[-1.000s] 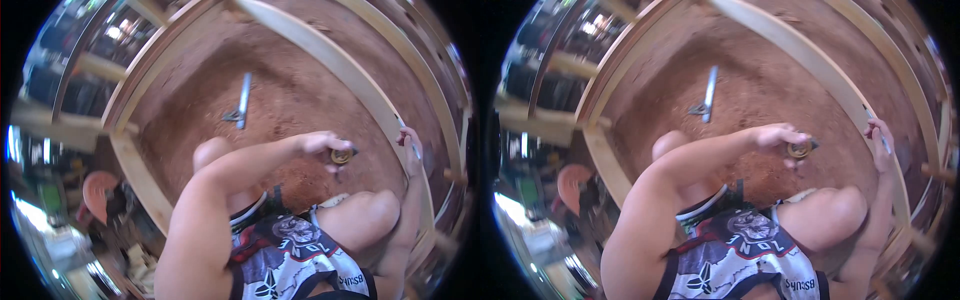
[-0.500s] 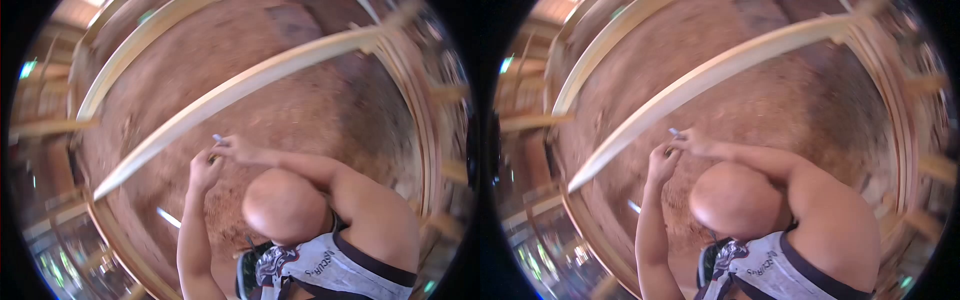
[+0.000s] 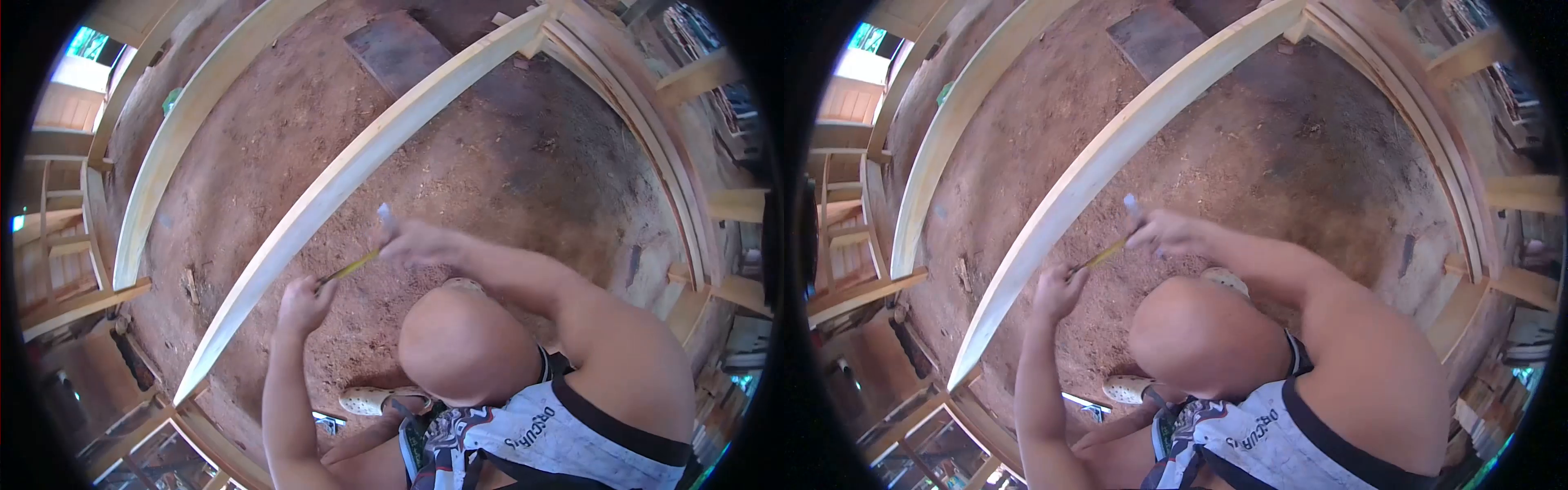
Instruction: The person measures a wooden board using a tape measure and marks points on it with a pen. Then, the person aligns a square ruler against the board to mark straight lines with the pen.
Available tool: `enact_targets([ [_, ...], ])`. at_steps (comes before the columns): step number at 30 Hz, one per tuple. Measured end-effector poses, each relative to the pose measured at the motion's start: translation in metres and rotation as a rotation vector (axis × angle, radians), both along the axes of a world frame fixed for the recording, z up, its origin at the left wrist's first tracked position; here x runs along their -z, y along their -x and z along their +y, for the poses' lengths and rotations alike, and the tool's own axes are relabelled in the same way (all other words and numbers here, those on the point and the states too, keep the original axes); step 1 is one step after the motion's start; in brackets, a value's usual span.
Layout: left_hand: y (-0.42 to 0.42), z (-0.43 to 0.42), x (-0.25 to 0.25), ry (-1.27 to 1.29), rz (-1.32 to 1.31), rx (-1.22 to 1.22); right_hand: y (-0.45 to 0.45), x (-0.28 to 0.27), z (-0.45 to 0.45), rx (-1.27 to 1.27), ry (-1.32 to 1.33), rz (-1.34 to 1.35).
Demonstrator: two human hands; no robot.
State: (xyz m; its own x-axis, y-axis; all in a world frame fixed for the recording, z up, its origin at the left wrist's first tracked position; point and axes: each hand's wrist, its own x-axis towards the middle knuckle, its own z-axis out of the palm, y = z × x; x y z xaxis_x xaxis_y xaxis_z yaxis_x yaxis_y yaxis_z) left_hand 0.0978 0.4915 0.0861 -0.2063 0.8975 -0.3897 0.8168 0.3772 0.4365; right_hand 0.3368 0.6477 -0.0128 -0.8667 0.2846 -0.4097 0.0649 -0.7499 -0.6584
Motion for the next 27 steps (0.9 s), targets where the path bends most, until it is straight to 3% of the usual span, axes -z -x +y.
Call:
enact_targets([
  [2, 0.057, -0.031, 0.007, 0.037, 0.038, 0.028, -0.046, 0.003, 0.057, 0.272, -0.006, 0.002],
  [3, 0.090, -0.057, 0.010, 0.038, 0.080, 0.057, -0.074, -0.007, 0.094, 0.389, -0.192, -0.001],
  [5, 0.132, -0.105, -0.015, 0.227, -0.024, -0.195, -0.136, -0.034, 0.169, 0.607, -0.174, 0.169],
  [6, 0.148, -0.121, -0.034, 0.364, 0.044, -0.311, -0.160, -0.051, 0.203, 0.858, -0.245, -0.027],
  [7, 0.180, -0.153, -0.029, 0.343, 0.144, -0.283, -0.199, -0.052, 0.246, 0.854, -0.323, 0.127],
  [9, 0.200, -0.184, -0.048, 0.337, 0.153, -0.378, -0.226, -0.100, 0.282, 1.273, -0.241, 0.058],
  [10, 0.208, -0.193, -0.043, 0.311, 0.151, -0.353, -0.229, -0.115, 0.287, 1.300, -0.264, 0.070],
  [12, 0.220, -0.199, -0.031, 0.009, 0.078, -0.397, -0.220, -0.136, 0.285, 1.337, -0.204, -0.140],
  [13, 0.209, -0.182, -0.039, -0.142, 0.099, -0.266, -0.208, -0.137, 0.275, 1.337, -0.188, -0.231],
  [18, 0.187, -0.114, -0.055, -0.285, 0.170, -0.220, -0.095, -0.137, 0.232, 1.421, -0.211, -0.404],
  [19, 0.174, -0.105, -0.073, -0.147, 0.215, -0.259, -0.085, -0.133, 0.232, 1.412, -0.219, -0.407],
  [22, 0.177, -0.133, -0.059, -0.167, 0.111, -0.337, -0.092, -0.096, 0.247, 1.303, -0.404, -0.643],
  [24, 0.193, -0.176, -0.049, -0.115, 0.104, -0.353, -0.127, -0.058, 0.293, 1.621, -0.326, -0.703],
  [27, 0.217, -0.233, -0.039, -0.043, 0.112, -0.390, -0.105, -0.109, 0.243, 1.764, -0.167, -0.445],
])
